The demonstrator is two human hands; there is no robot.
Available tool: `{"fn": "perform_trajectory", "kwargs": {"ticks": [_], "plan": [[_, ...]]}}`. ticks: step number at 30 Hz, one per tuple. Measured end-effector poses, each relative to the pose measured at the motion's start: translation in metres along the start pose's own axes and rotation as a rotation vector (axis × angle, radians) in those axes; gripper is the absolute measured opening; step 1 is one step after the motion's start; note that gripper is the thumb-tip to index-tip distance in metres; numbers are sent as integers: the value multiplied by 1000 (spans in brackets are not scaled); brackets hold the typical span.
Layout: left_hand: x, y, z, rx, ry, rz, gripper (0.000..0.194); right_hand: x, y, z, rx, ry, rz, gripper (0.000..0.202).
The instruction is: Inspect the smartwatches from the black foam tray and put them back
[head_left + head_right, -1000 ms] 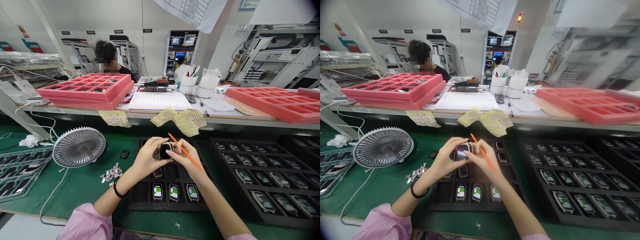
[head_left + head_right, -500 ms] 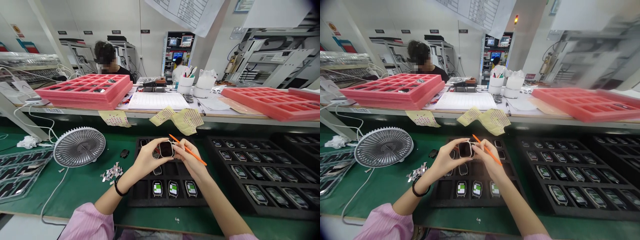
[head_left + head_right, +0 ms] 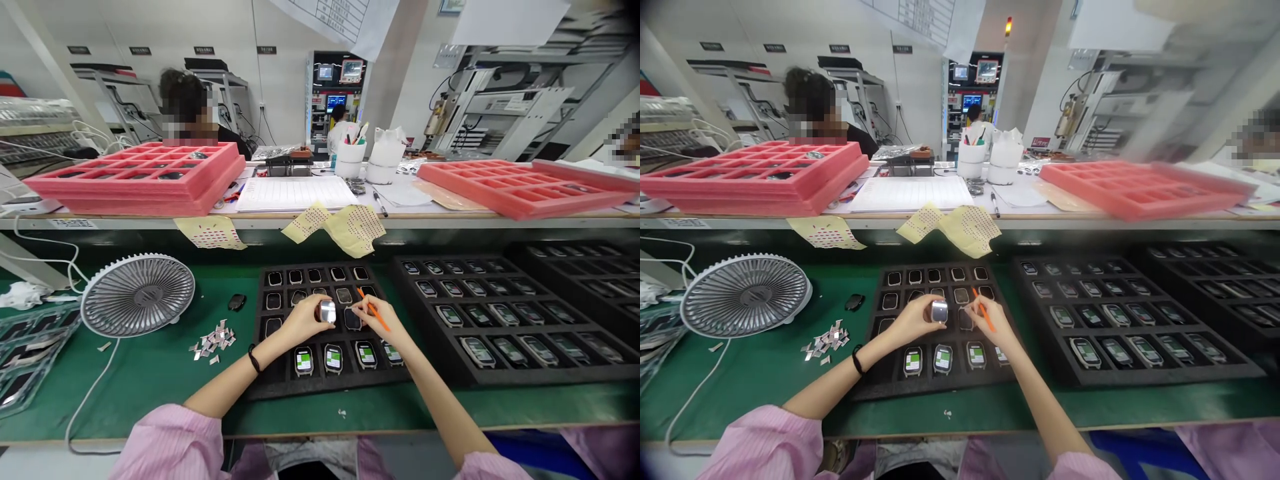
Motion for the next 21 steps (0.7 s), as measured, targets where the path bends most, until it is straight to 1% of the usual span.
{"fn": "perform_trajectory", "kwargs": {"ticks": [2, 4, 6, 9, 12, 13, 16, 18, 21], "plan": [[-15, -8, 2, -5, -40, 105, 49, -1, 4, 0, 39, 0, -101, 36], [-22, -7, 0, -43, -74, 228, 49, -4, -2, -4, 76, -22, -167, 34], [-19, -1, -6, -89, -68, 354, 47, -4, -19, -15, 132, -7, -270, 31], [-7, 7, -25, -94, -41, 538, 32, -8, -49, -42, 234, 64, -446, 29], [-2, 6, -50, -16, -65, 738, 33, -31, -63, -69, 273, 17, -493, 32], [-2, 5, -58, 5, -67, 797, 32, -39, -65, -76, 292, 23, -528, 32], [-4, 6, -76, 15, -41, 918, 28, -57, -68, -90, 332, 113, -678, 31], [-7, 8, -82, 2, -11, 958, 26, -65, -66, -94, 340, 154, -746, 31], [-11, 8, -88, 16, 29, 993, 26, -72, -62, -95, 334, 169, -774, 29]]}}
Point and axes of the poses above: each hand's wrist, its own z-axis towards the middle knuckle, its own x-axis out of the back of the hand, y = z × x, the point moved 9 cm from there along z, towards the middle knuckle, and after that the axes turned 1 degree about z, right-handed, at the moved point
